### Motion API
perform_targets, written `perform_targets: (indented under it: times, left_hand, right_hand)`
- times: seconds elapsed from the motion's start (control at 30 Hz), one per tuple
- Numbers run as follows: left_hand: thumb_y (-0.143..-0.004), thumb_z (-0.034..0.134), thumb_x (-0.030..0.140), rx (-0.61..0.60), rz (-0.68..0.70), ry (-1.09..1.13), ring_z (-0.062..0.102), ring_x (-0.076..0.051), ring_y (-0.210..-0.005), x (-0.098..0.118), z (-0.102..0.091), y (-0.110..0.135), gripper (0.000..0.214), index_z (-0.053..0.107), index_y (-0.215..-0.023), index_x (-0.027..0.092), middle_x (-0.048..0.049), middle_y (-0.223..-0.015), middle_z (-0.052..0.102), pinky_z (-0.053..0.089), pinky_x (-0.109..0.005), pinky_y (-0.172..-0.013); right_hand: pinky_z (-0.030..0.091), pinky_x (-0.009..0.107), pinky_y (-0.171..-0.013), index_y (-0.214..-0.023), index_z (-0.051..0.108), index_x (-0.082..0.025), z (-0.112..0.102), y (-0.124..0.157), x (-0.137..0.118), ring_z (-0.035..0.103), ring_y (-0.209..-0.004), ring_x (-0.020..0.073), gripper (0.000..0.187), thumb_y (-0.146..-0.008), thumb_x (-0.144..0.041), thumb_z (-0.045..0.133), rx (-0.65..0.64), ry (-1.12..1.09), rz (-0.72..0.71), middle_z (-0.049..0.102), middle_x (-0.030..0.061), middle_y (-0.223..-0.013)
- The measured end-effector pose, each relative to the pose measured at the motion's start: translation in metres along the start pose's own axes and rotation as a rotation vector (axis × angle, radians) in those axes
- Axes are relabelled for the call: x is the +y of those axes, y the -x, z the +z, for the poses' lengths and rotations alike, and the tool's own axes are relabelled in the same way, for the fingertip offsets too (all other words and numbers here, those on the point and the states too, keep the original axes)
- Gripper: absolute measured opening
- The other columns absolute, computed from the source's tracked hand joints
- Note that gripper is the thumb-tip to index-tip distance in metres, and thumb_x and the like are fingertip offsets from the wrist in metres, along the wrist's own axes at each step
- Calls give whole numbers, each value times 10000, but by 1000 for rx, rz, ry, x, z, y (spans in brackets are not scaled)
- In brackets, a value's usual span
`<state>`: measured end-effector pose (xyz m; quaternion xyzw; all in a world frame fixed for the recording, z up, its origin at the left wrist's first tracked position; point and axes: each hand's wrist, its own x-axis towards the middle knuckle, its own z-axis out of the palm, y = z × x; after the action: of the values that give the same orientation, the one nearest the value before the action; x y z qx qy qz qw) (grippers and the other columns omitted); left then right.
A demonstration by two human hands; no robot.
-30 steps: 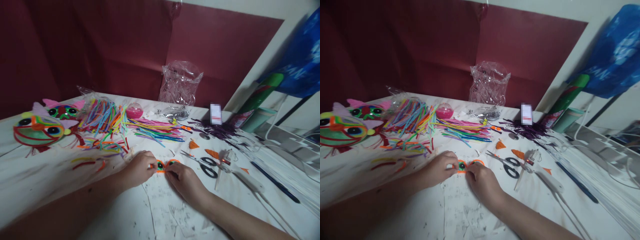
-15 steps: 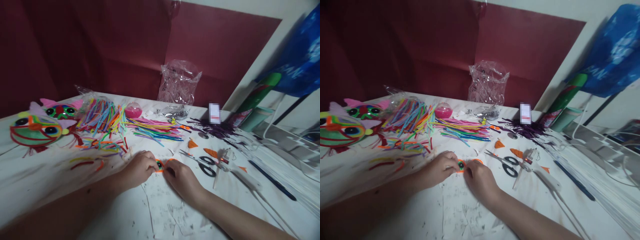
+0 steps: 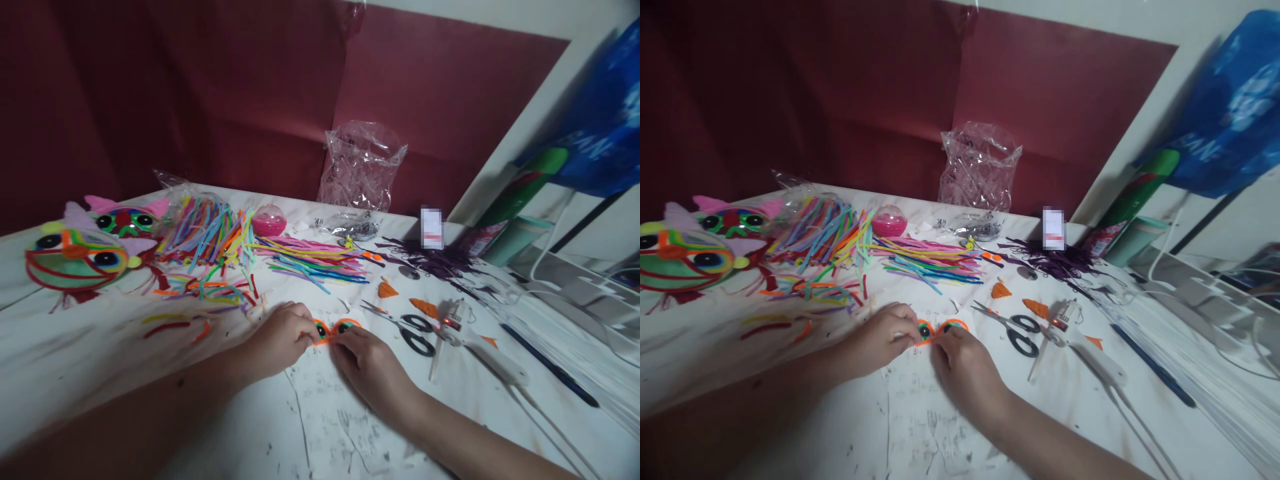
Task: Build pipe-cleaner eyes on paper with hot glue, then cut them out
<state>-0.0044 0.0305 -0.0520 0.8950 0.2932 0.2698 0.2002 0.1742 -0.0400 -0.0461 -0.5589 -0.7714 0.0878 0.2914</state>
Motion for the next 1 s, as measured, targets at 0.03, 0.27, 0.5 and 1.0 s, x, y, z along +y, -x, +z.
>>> perform_targets:
  times: [0.03, 0.27, 0.5, 1.0]
  left_hand:
    - [-746, 563, 40, 2, 1, 2, 577, -160, -811, 0, 0, 0, 234, 720, -744, 213, -21, -801, 645, 407, -281, -773]
    - [-745, 559, 35, 6, 8, 8, 576, -157, -813, -1, 0, -1, 233, 718, -745, 206, -21, -805, 644, 406, -278, -773]
    - [-747, 555, 40, 5, 16, -3, 573, -153, -805, -1, 0, 0, 237, 717, -742, 213, -16, -791, 639, 408, -272, -757]
    - [-752, 558, 31, 1, 30, 6, 576, -151, -813, -1, -1, -1, 238, 722, -753, 204, -18, -801, 642, 410, -269, -761]
  right_hand:
    - [501, 283, -646, -825, 704, -164, 0, 0, 0, 627, -701, 187, 208, -838, -95, 508, 0, 4, -2, 656, 79, -784]
    - [485, 282, -608, -774, 699, -152, 3, 1, 1, 601, -661, 180, 213, -835, -77, 509, 2, 19, -20, 627, 75, -749]
    - [486, 287, -621, -745, 695, -163, 3, 3, 1, 576, -664, 177, 245, -867, -115, 487, 5, 26, -49, 599, 77, -748]
    - [509, 297, -684, -731, 697, -175, 3, 0, 0, 590, -751, 190, 268, -878, -94, 489, -2, -19, -48, 607, 81, -787]
